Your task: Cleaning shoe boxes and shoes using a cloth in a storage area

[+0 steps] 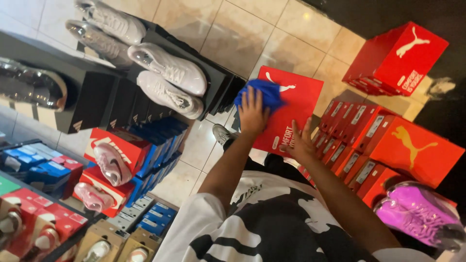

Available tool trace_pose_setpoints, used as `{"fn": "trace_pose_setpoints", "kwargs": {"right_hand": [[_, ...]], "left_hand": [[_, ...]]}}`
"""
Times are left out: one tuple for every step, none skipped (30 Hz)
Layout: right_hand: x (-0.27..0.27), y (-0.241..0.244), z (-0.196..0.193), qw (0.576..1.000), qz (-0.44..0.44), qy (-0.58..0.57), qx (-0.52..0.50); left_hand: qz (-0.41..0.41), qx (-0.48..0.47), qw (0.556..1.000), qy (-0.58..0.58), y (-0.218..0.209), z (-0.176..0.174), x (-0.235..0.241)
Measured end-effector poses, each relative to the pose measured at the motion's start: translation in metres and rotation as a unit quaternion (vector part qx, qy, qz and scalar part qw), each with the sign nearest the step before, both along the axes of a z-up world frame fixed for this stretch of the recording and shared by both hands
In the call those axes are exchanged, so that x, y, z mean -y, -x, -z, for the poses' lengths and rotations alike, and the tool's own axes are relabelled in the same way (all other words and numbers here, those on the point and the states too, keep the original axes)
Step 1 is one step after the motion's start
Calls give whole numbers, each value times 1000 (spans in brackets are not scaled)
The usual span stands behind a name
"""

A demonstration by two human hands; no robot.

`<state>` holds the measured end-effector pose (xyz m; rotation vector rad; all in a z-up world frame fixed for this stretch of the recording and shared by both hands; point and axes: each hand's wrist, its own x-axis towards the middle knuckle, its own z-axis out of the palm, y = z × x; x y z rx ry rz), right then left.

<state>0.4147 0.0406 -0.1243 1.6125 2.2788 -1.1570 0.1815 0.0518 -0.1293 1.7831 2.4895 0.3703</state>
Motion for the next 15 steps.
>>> {"fn": "trace_pose_setpoints", "kwargs": {"right_hand": [[3,2,-7,1000,10,4,3],[0,2,-14,1000,19,21,-5],[-3,3,-21,999,29,37,-14],[-5,6,-26,999,36,38,-10],[-6,9,-32,998,40,48,-9],[-7,15,-35,997,44,60,-11],[-8,12,-19,997,50,62,-11],[-4,5,-6,997,47,61,-15],[1,-2,6,997,45,60,-18],[3,0,4,997,42,55,-17],[6,3,1,996,57,63,12],[5,8,0,995,68,68,38],[-9,16,-21,995,62,62,36],[-10,22,-42,996,56,66,32],[-11,27,-63,996,49,70,29]], "left_hand": [[10,3,1000,4,12,37,-16],[-49,138,986,83,22,75,-38],[-107,268,944,162,30,113,-59],[-101,271,943,165,41,126,-76],[-94,314,927,186,50,139,-91],[-88,352,909,207,63,152,-106],[-82,351,908,211,67,153,-104],[-80,393,897,184,67,154,-96],[-78,434,884,156,67,154,-88],[-78,436,884,152,61,121,-61],[-76,439,881,158,54,88,-31],[-77,440,880,161,51,55,-4],[-79,440,881,152,48,63,19],[-83,428,892,121,43,71,56],[-87,415,901,90,37,79,93]]}}
